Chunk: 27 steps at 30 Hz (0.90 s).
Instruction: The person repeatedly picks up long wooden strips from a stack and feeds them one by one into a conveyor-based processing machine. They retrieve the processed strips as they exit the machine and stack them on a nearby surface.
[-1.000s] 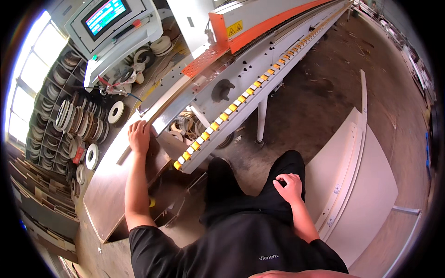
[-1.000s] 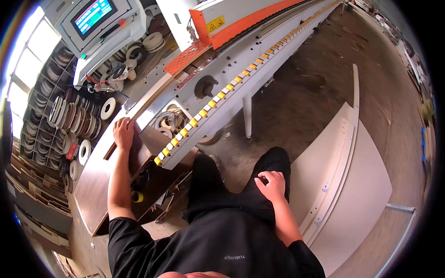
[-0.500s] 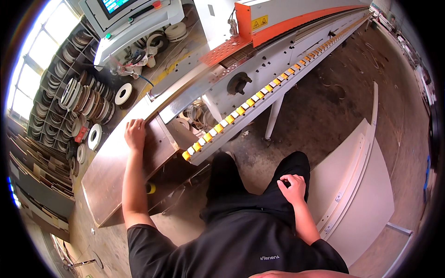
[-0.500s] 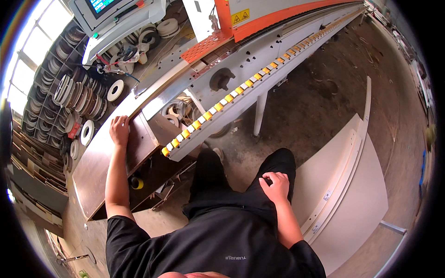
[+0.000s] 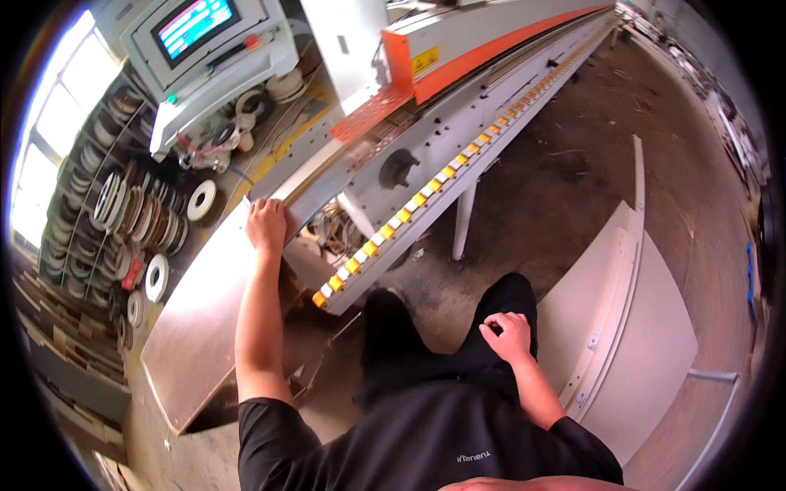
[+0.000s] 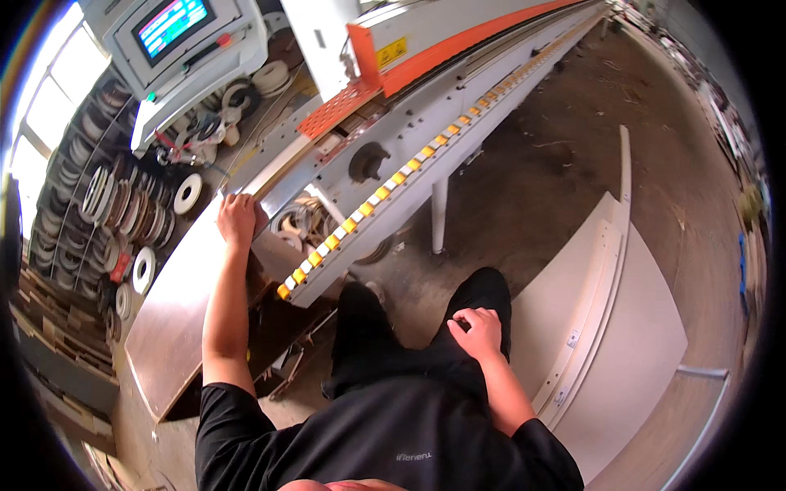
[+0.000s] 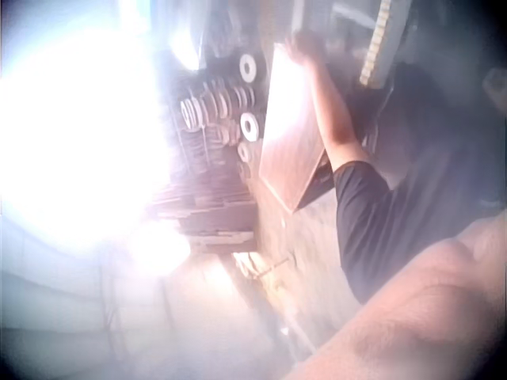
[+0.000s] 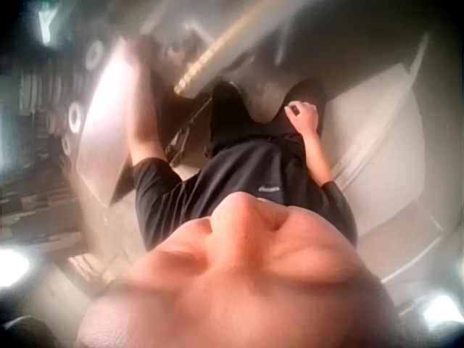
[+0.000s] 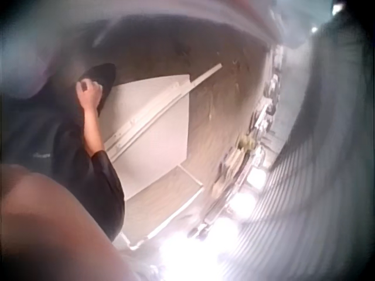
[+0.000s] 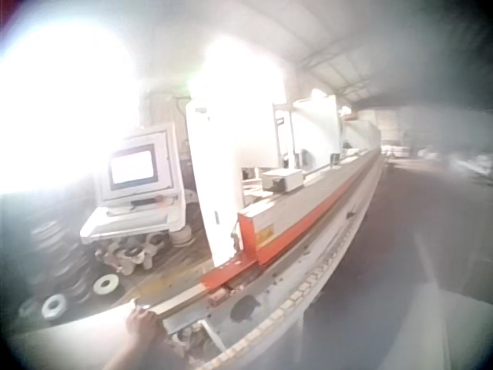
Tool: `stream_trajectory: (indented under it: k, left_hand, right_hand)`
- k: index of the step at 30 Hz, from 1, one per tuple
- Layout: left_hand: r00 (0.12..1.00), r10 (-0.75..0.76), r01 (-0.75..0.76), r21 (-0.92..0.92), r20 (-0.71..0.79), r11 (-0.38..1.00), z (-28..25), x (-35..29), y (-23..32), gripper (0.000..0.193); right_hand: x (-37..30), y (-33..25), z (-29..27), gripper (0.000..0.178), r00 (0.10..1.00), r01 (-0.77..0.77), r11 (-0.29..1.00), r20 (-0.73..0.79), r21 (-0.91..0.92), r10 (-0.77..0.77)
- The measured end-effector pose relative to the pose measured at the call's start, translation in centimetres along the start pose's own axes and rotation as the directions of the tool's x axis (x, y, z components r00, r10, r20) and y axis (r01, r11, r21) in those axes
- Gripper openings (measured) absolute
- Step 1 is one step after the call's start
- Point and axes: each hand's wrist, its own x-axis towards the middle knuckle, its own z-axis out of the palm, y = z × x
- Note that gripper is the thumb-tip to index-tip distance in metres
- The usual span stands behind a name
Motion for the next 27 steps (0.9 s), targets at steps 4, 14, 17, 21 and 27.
stream_trajectory:
  k: [4,14,17,21,27]
  left_hand:
    - [0.999,0.054,-0.054,-0.017,-0.006,0.998,1.9,1.6,1.9,0.018]
    - [0.990,0.031,0.021,-0.369,0.136,0.929,2.4,2.2,2.9,0.025]
    - [0.971,0.027,0.059,-0.347,0.238,0.936,2.6,1.9,1.6,0.025]
    - [0.966,0.096,-0.003,-0.361,0.239,0.933,3.3,1.9,1.1,0.028]
    - [0.969,0.118,-0.046,-0.310,0.216,0.949,3.9,2.3,0.8,0.028]
  right_hand:
    - [-0.3,0.7,0.1,0.018,1.000,0.017,1.000,-0.010,0.008,-0.017]
    - [-7.2,10.3,-3.0,0.028,0.803,-0.484,0.874,-0.422,-0.047,0.421]
    - [-14.0,15.9,-5.1,0.046,0.685,-0.687,0.693,-0.514,-0.218,0.517]
    - [-23.6,18.0,-8.0,0.067,0.395,-0.916,0.314,-0.709,-0.251,0.584]
    - [-30.5,15.4,-9.1,0.073,0.150,-0.988,0.145,-0.609,-0.058,0.779]
